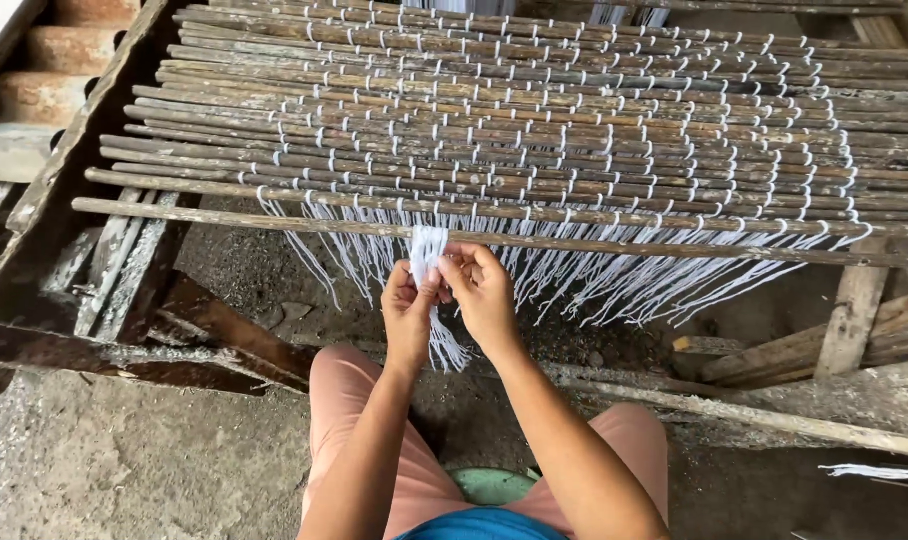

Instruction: The person is manually threading and tying white cotton wicks onto a horizontal wooden frame made of parallel sticks.

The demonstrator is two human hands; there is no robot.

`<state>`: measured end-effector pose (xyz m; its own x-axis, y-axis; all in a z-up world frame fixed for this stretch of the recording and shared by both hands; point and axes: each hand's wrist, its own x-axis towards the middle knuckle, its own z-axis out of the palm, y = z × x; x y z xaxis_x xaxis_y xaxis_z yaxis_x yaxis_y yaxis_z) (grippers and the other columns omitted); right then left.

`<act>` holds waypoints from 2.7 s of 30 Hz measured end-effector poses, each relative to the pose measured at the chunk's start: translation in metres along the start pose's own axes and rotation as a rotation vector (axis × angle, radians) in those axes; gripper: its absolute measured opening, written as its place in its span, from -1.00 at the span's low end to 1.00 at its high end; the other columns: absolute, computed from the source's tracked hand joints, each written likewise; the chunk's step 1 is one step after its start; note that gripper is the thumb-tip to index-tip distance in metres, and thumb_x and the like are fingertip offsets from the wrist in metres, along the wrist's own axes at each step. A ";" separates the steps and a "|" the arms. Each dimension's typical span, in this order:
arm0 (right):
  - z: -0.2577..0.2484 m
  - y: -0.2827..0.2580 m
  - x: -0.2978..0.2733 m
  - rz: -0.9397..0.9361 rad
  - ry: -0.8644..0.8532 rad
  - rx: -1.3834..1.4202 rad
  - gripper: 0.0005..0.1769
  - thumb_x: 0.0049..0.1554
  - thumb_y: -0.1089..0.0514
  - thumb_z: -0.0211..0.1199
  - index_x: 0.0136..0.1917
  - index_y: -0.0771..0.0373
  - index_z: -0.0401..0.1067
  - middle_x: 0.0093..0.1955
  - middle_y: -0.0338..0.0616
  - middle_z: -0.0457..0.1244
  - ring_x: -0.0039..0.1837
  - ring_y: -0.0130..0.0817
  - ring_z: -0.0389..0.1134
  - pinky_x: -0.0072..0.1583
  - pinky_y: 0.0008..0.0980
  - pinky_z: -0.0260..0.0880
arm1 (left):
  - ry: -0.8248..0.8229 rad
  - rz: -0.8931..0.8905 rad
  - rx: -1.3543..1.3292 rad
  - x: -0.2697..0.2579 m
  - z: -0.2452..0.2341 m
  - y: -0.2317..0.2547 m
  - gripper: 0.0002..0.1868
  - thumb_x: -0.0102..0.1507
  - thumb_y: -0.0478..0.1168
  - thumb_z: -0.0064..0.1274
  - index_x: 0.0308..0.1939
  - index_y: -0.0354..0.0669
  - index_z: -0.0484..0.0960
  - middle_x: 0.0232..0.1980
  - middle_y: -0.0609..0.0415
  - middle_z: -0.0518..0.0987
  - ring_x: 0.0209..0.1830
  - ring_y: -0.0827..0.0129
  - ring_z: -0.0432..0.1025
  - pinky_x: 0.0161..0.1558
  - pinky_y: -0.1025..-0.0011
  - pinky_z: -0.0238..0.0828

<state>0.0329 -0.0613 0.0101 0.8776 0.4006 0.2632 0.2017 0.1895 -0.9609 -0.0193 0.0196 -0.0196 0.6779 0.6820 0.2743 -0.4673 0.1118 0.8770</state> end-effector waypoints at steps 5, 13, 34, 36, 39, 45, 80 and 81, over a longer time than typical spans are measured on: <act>0.009 -0.002 0.000 0.000 0.086 -0.010 -0.82 0.19 0.27 0.31 0.06 0.39 0.48 -0.19 -0.06 0.33 -0.32 -0.50 0.29 -0.27 -0.49 0.37 | 0.022 0.013 0.015 0.000 -0.001 -0.003 -0.85 0.33 -0.27 0.17 -0.27 -0.22 0.53 -0.53 0.03 0.58 -0.51 0.47 0.45 -0.33 0.54 0.37; -0.006 -0.003 -0.003 0.154 0.129 0.127 -0.93 0.19 0.32 0.30 -0.02 0.35 0.53 -0.26 -0.09 0.34 -0.27 -0.55 0.22 -0.36 -0.66 0.25 | 0.104 -0.036 -0.034 -0.004 0.017 0.021 -0.80 0.33 -0.22 0.18 -0.37 -0.15 0.58 -0.54 0.06 0.55 -0.54 0.52 0.30 -0.32 0.55 0.27; -0.019 0.016 0.001 0.240 -0.121 0.218 -0.72 0.18 0.26 0.34 0.14 0.36 0.42 -0.12 -0.13 0.28 -0.30 -0.54 0.23 -0.32 -0.60 0.31 | 0.094 -0.069 0.041 -0.003 0.008 0.016 -0.87 0.32 -0.29 0.18 -0.19 -0.32 0.74 -0.28 0.06 0.70 -0.24 0.60 0.38 -0.03 0.43 0.47; -0.018 -0.011 0.001 0.264 -0.084 0.241 -0.81 0.23 0.26 0.24 0.12 0.35 0.40 -0.14 -0.10 0.28 -0.33 -0.56 0.20 -0.40 -0.65 0.21 | 0.081 -0.072 0.059 -0.004 0.010 0.029 -0.87 0.32 -0.29 0.18 -0.18 -0.32 0.75 -0.28 0.07 0.71 -0.24 0.60 0.39 0.00 0.42 0.47; -0.030 -0.012 0.004 0.363 -0.041 0.376 -0.90 0.31 0.23 0.10 0.04 0.32 0.36 -0.21 -0.16 0.20 -0.39 -0.64 0.09 -0.48 -0.74 0.03 | 0.044 -0.062 0.122 0.000 -0.009 0.008 -0.87 0.32 -0.30 0.17 -0.18 -0.30 0.76 -0.30 0.04 0.71 -0.25 0.56 0.43 0.01 0.39 0.48; -0.118 -0.004 0.002 0.617 -0.159 0.683 -0.75 0.34 -0.01 0.07 0.06 0.22 0.33 -0.24 -0.33 -0.01 -0.36 -0.69 -0.05 -0.48 -0.80 -0.18 | -0.054 -0.015 0.284 0.002 -0.034 -0.004 -0.91 0.35 -0.38 0.11 -0.17 -0.31 0.72 -0.31 -0.03 0.67 -0.42 0.52 0.34 -0.23 0.46 0.38; -0.331 0.199 -0.086 0.434 0.750 -0.136 -0.30 0.21 -0.57 0.11 0.04 0.11 0.38 -0.01 -0.20 0.40 -0.31 -0.63 0.15 -0.34 -0.63 0.00 | -0.031 0.075 0.374 0.003 -0.023 -0.007 -0.92 0.37 -0.41 0.12 -0.20 -0.37 0.69 -0.30 -0.11 0.64 -0.43 0.51 0.26 -0.30 0.45 0.23; -0.345 0.272 -0.106 0.511 0.723 -0.207 -0.32 0.19 -0.57 0.15 -0.04 0.10 0.41 -0.18 -0.17 0.32 -0.37 -0.54 0.16 -0.39 -0.54 0.00 | -0.026 0.076 0.336 0.005 -0.023 -0.014 -0.92 0.36 -0.39 0.14 -0.20 -0.38 0.70 -0.32 -0.10 0.65 -0.41 0.49 0.27 -0.27 0.41 0.26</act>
<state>0.1450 -0.3614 -0.3091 0.9264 -0.2813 -0.2502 -0.2744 -0.0495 -0.9603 -0.0228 0.0380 -0.0396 0.6648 0.6598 0.3502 -0.3074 -0.1857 0.9333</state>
